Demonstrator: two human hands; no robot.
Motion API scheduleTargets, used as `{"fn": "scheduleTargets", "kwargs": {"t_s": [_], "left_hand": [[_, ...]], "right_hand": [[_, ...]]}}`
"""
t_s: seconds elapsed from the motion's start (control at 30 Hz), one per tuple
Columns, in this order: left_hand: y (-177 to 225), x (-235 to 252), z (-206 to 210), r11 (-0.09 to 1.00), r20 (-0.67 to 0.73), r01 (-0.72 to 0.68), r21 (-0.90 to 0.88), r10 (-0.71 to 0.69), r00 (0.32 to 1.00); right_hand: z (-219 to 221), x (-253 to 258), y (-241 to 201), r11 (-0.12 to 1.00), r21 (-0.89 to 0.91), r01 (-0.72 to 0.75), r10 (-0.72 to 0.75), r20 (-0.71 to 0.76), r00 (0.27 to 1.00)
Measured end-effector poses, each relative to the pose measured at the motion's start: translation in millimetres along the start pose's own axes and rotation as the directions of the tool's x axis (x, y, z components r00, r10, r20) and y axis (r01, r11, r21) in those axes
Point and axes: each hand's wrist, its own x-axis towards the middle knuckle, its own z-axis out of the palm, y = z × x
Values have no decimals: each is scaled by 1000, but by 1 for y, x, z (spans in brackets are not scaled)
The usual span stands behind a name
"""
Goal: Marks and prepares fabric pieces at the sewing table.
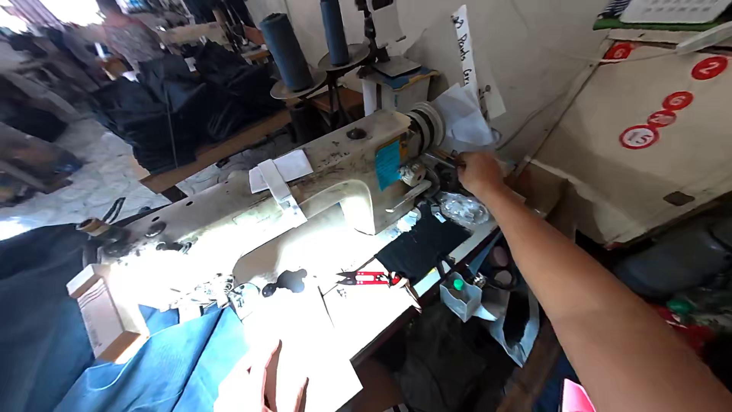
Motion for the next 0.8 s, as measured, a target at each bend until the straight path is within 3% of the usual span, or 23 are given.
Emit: {"fn": "scheduleTargets", "kwargs": {"t_s": [0.17,0.37,0.6,0.7,0.8], "left_hand": [[8,-2,1,1000,-93,-6,5,7,996],[9,0,3,1000,-111,12,13,-10,994],[7,-4,5,999,-189,-29,27,34,981],[5,-3,7,999,-205,-47,26,52,977],[-3,-6,9,995,-281,-87,-54,68,957]], "right_hand": [[17,31,5,994,-107,0,6,48,999],[22,36,11,968,-248,46,-33,57,998],[13,24,3,946,-319,-51,107,160,981],[4,22,8,978,-186,-93,117,127,985],[-21,-8,11,981,189,-32,34,-6,999]]}}
